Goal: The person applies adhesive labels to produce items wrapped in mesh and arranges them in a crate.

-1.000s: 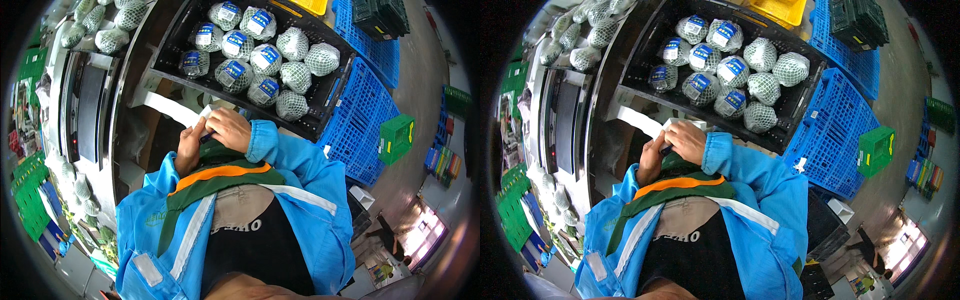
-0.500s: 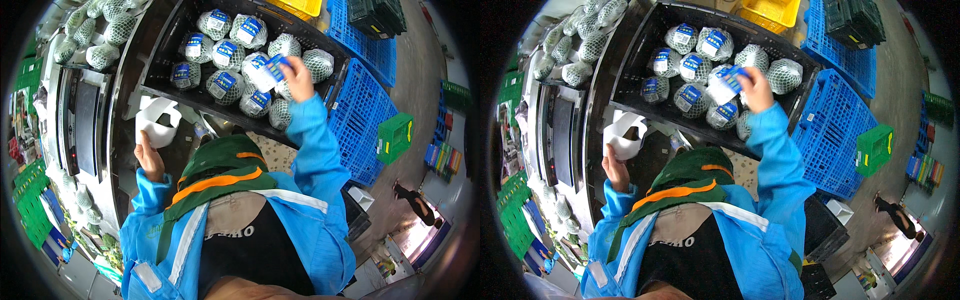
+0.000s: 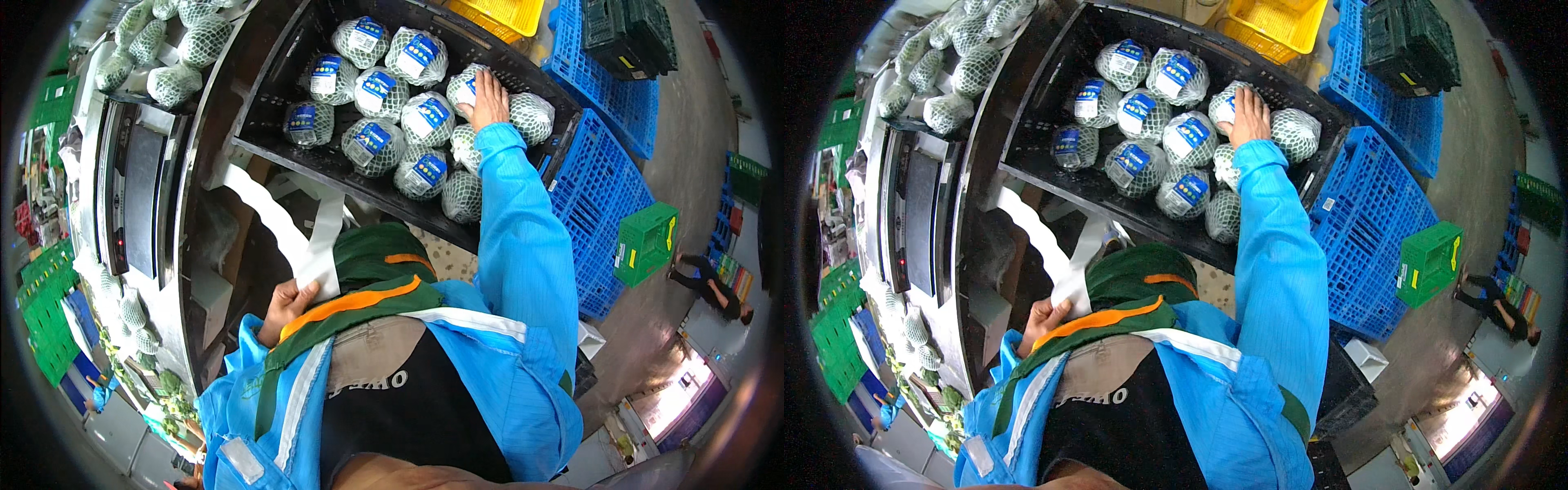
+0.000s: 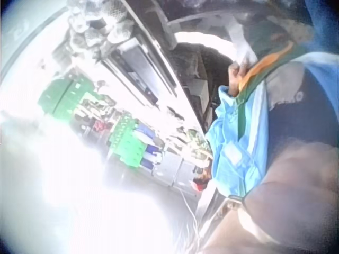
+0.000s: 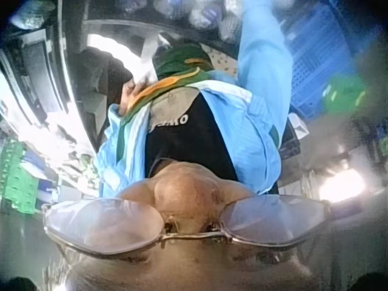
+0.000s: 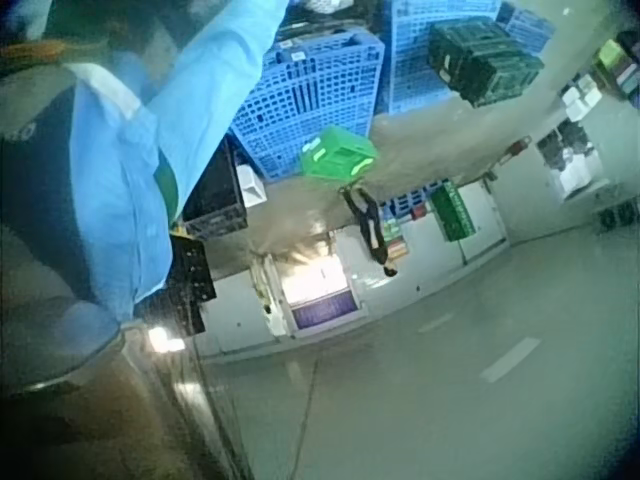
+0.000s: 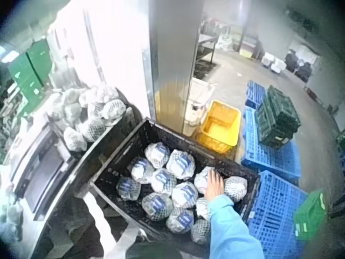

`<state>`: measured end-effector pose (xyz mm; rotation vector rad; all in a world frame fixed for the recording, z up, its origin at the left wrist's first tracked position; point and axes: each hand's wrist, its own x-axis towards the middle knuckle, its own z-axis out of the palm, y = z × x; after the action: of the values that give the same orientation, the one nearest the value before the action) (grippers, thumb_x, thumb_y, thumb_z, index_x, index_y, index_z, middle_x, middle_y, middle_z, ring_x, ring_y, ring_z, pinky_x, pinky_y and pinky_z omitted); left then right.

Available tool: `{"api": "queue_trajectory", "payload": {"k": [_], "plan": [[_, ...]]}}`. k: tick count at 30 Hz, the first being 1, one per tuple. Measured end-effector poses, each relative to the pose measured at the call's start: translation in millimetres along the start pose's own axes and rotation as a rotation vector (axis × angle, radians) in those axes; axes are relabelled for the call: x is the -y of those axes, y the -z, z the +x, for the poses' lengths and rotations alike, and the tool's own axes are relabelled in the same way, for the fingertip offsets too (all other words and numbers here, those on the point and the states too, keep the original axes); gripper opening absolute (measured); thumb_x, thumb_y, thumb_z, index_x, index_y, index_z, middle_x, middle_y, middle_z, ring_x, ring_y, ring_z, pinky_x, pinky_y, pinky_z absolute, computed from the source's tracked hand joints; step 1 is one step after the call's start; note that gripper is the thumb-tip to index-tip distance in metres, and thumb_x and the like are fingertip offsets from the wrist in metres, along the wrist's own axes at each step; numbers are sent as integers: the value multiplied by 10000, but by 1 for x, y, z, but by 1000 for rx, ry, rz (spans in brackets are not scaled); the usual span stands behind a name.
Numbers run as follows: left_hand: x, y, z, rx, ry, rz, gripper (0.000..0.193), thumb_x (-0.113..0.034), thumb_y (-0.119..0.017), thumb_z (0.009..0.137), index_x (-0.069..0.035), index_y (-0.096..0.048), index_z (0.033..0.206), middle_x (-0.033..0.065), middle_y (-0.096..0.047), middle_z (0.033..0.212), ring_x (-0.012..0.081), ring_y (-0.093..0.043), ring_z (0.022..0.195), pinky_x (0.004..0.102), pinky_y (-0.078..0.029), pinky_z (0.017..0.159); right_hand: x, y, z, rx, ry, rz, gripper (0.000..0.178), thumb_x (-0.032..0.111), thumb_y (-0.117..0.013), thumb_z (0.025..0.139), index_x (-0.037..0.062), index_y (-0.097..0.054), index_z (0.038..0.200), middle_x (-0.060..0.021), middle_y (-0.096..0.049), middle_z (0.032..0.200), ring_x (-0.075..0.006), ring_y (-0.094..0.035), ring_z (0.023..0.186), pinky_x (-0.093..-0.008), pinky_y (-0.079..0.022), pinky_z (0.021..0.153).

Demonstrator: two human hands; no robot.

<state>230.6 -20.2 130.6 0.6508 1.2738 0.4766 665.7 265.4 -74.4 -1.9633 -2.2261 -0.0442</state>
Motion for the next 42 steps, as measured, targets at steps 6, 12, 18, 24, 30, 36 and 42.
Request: {"api": "queue_trajectory", "payload": {"k": [6,12,18,24,30,36,42], "plan": [[1,-2,52,-389,-80,-314,337,-336,-562,958,-10,-645,977,29,-658,842,100,-597,710,238,-479,636,106,76,-30,-3,34,963,440,55,-702,754,60,-565,1172,-160,-604,1019,-319,-599,963,-388,-491,841],[9,-2,81,-195,-145,-427,281,-303,-564,963,-42,-662,928,0,-650,830,61,-558,707,210,-423,640,267,155,-125,337,654,986,172,145,-650,779,70,-613,929,-121,-558,906,-306,-584,863,-430,-479,746],[7,4,77,-207,-37,-309,291,-295,-565,962,-22,-656,920,27,-647,814,93,-579,750,249,-440,681,271,152,-148,281,623,886,116,50,-674,740,74,-596,823,-110,-560,962,-300,-566,978,-380,-466,808],[-3,67,86,-602,-475,-466,323,-286,-517,980,-7,-611,1113,85,-658,1021,173,-639,886,320,-513,782,173,173,-136,61,-155,1584,123,29,-565,857,30,-575,980,-24,-591,889,-91,-565,825,-259,-481,741],[-43,36,38,-17,-219,-513,420,-350,-522,961,3,-557,1185,121,-662,1035,223,-644,921,352,-511,828,14,74,-100,-134,-462,703,218,111,-731,777,19,-593,918,-137,-652,871,-246,-650,789,-356,-514,726],[-16,13,8,244,193,-694,587,-431,-561,920,-57,-437,1355,132,-584,1239,265,-563,1128,410,-444,988,5,42,-93,-37,-238,220,430,205,-774,727,48,-575,1075,-142,-570,1077,-344,-556,1037,-434,-463,866],[-8,20,8,192,29,8,291,-260,-595,946,-18,-655,1095,30,-668,978,95,-592,890,265,-466,830,6,0,-109,236,-68,143,844,381,-730,763,57,-317,1424,-156,-320,1484,-338,-284,1373,-442,-267,1099]]}}
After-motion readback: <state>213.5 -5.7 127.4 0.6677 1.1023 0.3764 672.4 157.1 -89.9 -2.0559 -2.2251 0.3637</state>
